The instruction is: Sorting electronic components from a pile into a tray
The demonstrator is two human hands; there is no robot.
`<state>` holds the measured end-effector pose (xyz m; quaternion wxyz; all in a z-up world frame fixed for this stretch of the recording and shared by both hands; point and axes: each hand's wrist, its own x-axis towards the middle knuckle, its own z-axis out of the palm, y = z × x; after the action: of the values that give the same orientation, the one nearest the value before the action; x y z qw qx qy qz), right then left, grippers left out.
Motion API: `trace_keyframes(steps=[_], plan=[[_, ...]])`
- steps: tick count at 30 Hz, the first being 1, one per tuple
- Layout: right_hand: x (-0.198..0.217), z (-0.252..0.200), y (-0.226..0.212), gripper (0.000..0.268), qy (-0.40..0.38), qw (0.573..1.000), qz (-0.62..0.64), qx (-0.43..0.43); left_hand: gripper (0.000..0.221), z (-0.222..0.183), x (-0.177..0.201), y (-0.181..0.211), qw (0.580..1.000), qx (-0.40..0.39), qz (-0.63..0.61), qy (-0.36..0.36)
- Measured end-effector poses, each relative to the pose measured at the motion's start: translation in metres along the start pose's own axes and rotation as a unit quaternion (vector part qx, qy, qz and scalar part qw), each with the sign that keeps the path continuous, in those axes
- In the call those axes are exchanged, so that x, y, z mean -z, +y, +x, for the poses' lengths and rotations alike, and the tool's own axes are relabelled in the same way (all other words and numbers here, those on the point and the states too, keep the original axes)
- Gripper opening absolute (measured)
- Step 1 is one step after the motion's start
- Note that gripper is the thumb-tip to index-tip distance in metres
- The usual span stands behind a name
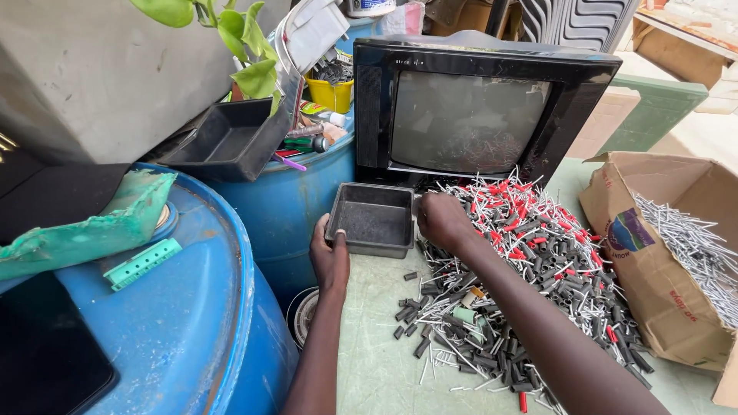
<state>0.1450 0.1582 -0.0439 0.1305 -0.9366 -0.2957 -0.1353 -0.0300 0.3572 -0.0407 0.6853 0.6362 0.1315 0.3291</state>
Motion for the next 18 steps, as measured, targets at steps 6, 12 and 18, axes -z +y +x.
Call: trace_keyframes(steps=[6,12,18], plan=[[0.089,-0.053,-0.05,0.022,-0.114,0.981,-0.045,0.152,0.044,-0.003,-0.003,-0.001,0.997,-0.025,0.004,0.071],[0.11,-0.081,-0.073,0.029,-0.193,0.938,-0.18,0.225,0.042,-0.006,-0.002,-0.006,0.99,-0.044,0.056,0.119],[0.053,-0.063,-0.034,0.028,-0.124,0.933,-0.299,0.155,0.045,-0.016,-0.014,0.001,0.988,-0.045,0.136,0.051]])
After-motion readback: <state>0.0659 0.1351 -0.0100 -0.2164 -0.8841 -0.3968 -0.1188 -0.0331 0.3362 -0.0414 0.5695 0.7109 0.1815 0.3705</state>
